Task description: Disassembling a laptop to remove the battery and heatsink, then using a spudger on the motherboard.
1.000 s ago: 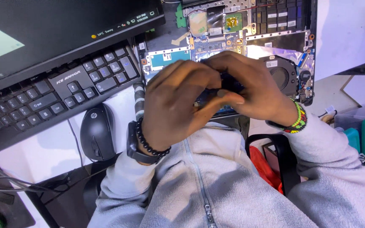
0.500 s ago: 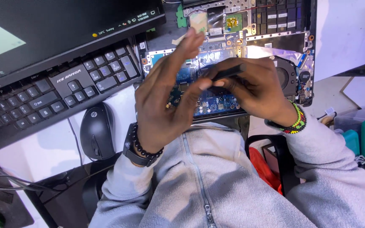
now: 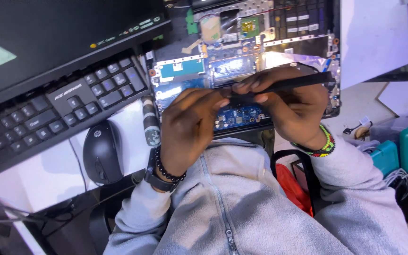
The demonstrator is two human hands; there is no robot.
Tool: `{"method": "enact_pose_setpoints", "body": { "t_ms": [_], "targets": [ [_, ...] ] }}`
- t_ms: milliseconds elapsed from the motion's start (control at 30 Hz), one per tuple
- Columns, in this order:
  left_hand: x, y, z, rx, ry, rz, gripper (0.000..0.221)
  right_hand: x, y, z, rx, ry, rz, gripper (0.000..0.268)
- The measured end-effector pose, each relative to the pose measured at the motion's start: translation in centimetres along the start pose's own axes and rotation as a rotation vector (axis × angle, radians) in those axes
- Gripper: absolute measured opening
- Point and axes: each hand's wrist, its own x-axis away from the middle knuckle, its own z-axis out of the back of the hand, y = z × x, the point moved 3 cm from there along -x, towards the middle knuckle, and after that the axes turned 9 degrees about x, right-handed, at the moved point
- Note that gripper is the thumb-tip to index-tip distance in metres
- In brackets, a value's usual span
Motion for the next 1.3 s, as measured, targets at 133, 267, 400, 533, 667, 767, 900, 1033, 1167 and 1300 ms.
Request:
{"method": "enact_pose_setpoints", "body": {
  "t_ms": [133,267,400,533,667,767,900,1033,1167,1300],
  "targets": [
    [-0.4,0.7,0.4,0.06,0.08,-0.038,0.034,0.9,0.4,0.7,-0.28,0.255,0.007,0.015],
    [-1.1,1.6,-0.6,0.149,0.17,-0.087,0.009,3.1,1.9,0.4,0.055,0.279,0.015,0.008],
    [-1.1,1.8,-1.4,0.258,0.131,-0.128,0.016,2.6,0.8,0.0,0.188,0.031,0.05,0.015],
    [-1.0,1.5,-1.8,0.295,0.197,-0.143,0.008,2.5,1.0,0.5,-0.153,-0.051,-0.162,0.015],
    [-0.7,1.3,-2.0,0.262,0.23,-0.16,0.028,2.6,1.0,1.0,-0.282,-0.016,-0.341,0.015],
    [-1.2,2.5,-1.2,0.13,0.073,-0.334,0.01,2.7,0.3,1.9,-0.094,-0.003,-0.391,0.026],
    [-1.0,3.3,-1.3,0.045,-0.007,-0.357,0.017,2.6,-1.4,2.9,0.062,-0.038,-0.348,0.029],
    [-0.7,3.0,-1.4,0.048,0.03,-0.267,0.024,1.4,-2.1,3.8,0.262,-0.101,-0.016,0.034],
    [-0.6,4.2,-1.4,-0.081,0.051,-0.362,0.037,1.0,-0.3,8.5,0.136,0.03,-0.122,0.024],
    [1.0,3.7,-1.0,-0.047,0.111,-0.268,0.028,0.6,8.7,18.0,0.459,0.229,-0.145,0.041]
  ]
}}
